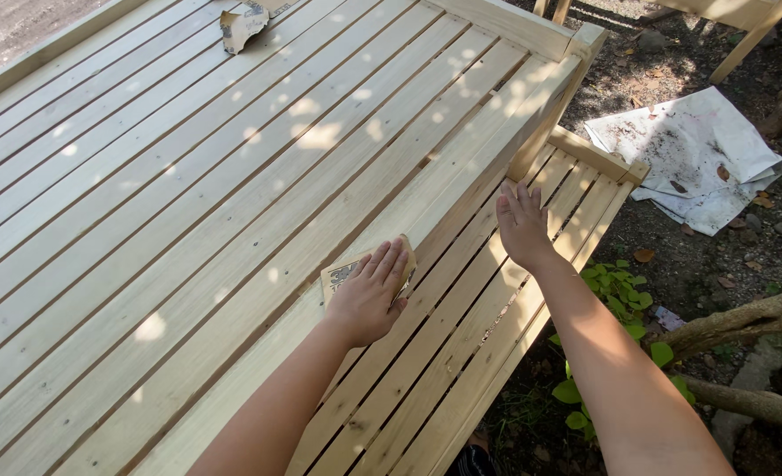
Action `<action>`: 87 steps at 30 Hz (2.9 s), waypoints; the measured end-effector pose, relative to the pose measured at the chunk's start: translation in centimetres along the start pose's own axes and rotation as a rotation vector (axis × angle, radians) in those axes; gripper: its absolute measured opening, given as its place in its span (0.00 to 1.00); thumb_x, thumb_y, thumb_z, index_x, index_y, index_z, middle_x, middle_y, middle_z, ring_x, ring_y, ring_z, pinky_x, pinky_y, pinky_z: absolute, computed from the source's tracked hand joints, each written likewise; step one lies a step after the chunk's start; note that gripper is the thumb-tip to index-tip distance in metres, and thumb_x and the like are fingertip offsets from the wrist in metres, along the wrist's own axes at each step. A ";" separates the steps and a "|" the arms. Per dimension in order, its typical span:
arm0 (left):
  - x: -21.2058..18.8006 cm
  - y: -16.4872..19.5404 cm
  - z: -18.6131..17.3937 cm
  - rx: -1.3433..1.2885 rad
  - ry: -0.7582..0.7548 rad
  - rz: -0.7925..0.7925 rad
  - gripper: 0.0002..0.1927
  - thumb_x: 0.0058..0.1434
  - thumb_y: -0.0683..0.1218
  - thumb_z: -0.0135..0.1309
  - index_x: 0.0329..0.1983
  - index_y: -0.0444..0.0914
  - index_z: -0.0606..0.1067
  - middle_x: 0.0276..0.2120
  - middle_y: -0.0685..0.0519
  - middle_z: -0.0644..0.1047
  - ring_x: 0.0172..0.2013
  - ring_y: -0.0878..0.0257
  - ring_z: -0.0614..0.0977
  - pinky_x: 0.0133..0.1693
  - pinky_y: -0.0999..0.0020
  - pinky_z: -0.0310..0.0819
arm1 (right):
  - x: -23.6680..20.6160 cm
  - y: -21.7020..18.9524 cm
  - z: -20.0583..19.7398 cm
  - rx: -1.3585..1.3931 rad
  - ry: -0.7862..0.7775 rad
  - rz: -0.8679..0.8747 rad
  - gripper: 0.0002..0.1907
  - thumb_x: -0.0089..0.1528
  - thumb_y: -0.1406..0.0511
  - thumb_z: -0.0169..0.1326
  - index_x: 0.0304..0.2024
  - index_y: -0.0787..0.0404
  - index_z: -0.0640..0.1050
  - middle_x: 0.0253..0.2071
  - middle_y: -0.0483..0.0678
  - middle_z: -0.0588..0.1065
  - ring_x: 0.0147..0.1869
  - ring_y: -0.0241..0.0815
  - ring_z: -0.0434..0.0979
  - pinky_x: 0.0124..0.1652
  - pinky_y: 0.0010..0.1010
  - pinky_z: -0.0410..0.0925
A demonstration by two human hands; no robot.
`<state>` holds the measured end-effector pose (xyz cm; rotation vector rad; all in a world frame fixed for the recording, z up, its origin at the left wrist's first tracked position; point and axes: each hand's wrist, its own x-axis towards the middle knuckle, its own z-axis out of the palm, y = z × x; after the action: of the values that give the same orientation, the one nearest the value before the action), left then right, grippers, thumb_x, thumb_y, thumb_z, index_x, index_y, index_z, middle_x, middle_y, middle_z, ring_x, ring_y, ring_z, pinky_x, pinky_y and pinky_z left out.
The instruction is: The person sands the slatted wooden surface and frame of a furniture panel by hand, rubbing sandpaper back and forth across the planks and edges, working progressively along the surface and over the side rails.
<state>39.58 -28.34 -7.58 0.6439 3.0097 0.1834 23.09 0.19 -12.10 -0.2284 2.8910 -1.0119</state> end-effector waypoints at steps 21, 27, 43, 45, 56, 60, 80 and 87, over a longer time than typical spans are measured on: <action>17.1 2.4 -0.6 -0.007 -0.077 -0.055 0.39 0.70 0.55 0.35 0.77 0.32 0.41 0.77 0.43 0.42 0.75 0.46 0.47 0.71 0.52 0.42 | 8.5 3.4 -2.7 0.005 0.012 -0.008 0.38 0.69 0.41 0.21 0.77 0.46 0.52 0.81 0.53 0.41 0.84 0.55 0.26 0.74 0.51 0.28; 28.4 3.4 -0.3 -0.068 -0.017 -0.072 0.39 0.71 0.57 0.35 0.78 0.34 0.42 0.78 0.44 0.43 0.75 0.46 0.48 0.71 0.52 0.45 | 12.3 4.9 -4.3 0.017 0.028 -0.067 0.36 0.70 0.43 0.22 0.77 0.47 0.54 0.80 0.54 0.43 0.83 0.58 0.29 0.74 0.54 0.30; 11.0 -4.4 -1.4 -0.410 -0.206 -0.227 0.33 0.72 0.62 0.28 0.77 0.48 0.52 0.76 0.47 0.53 0.78 0.55 0.42 0.75 0.59 0.31 | 13.6 0.0 1.7 0.050 0.090 -0.188 0.35 0.72 0.45 0.25 0.77 0.53 0.55 0.80 0.58 0.38 0.83 0.61 0.26 0.73 0.55 0.29; 10.2 -4.5 -1.1 -0.431 -0.237 -0.292 0.34 0.71 0.63 0.25 0.79 0.51 0.46 0.76 0.46 0.49 0.76 0.56 0.40 0.73 0.60 0.31 | 13.0 -0.6 2.2 0.062 0.078 -0.186 0.36 0.72 0.45 0.25 0.77 0.54 0.55 0.80 0.58 0.38 0.83 0.61 0.25 0.73 0.54 0.28; 23.3 -3.4 2.5 -0.336 -0.060 -0.150 0.34 0.72 0.60 0.22 0.77 0.41 0.48 0.78 0.54 0.46 0.76 0.57 0.41 0.73 0.58 0.29 | 13.0 -3.2 5.1 -0.013 0.306 -0.096 0.32 0.74 0.49 0.28 0.75 0.54 0.60 0.80 0.50 0.49 0.84 0.61 0.31 0.74 0.60 0.32; 18.4 -3.1 1.8 -0.498 -0.107 -0.181 0.34 0.73 0.61 0.25 0.77 0.40 0.51 0.77 0.49 0.48 0.77 0.56 0.44 0.74 0.59 0.36 | 13.2 -3.4 5.5 0.020 0.355 -0.055 0.32 0.74 0.48 0.29 0.74 0.56 0.61 0.79 0.51 0.52 0.84 0.60 0.33 0.74 0.59 0.33; 14.5 -6.6 -0.6 -0.003 -0.122 -0.115 0.33 0.72 0.60 0.27 0.79 0.49 0.44 0.78 0.59 0.42 0.76 0.54 0.39 0.72 0.48 0.29 | 12.8 -3.3 5.8 0.040 0.390 -0.034 0.33 0.74 0.48 0.29 0.74 0.57 0.61 0.78 0.48 0.56 0.83 0.56 0.37 0.75 0.53 0.33; 23.9 -4.7 0.1 0.004 -0.124 -0.106 0.32 0.70 0.62 0.29 0.77 0.58 0.49 0.78 0.61 0.44 0.76 0.49 0.40 0.70 0.36 0.26 | 12.6 -2.6 5.9 0.035 0.408 -0.060 0.31 0.73 0.49 0.32 0.74 0.55 0.62 0.77 0.47 0.58 0.84 0.58 0.39 0.75 0.54 0.35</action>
<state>15.90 -22.71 -9.04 0.4757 2.9156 0.1274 11.60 -7.46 -15.31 -0.1175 3.2378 -1.2482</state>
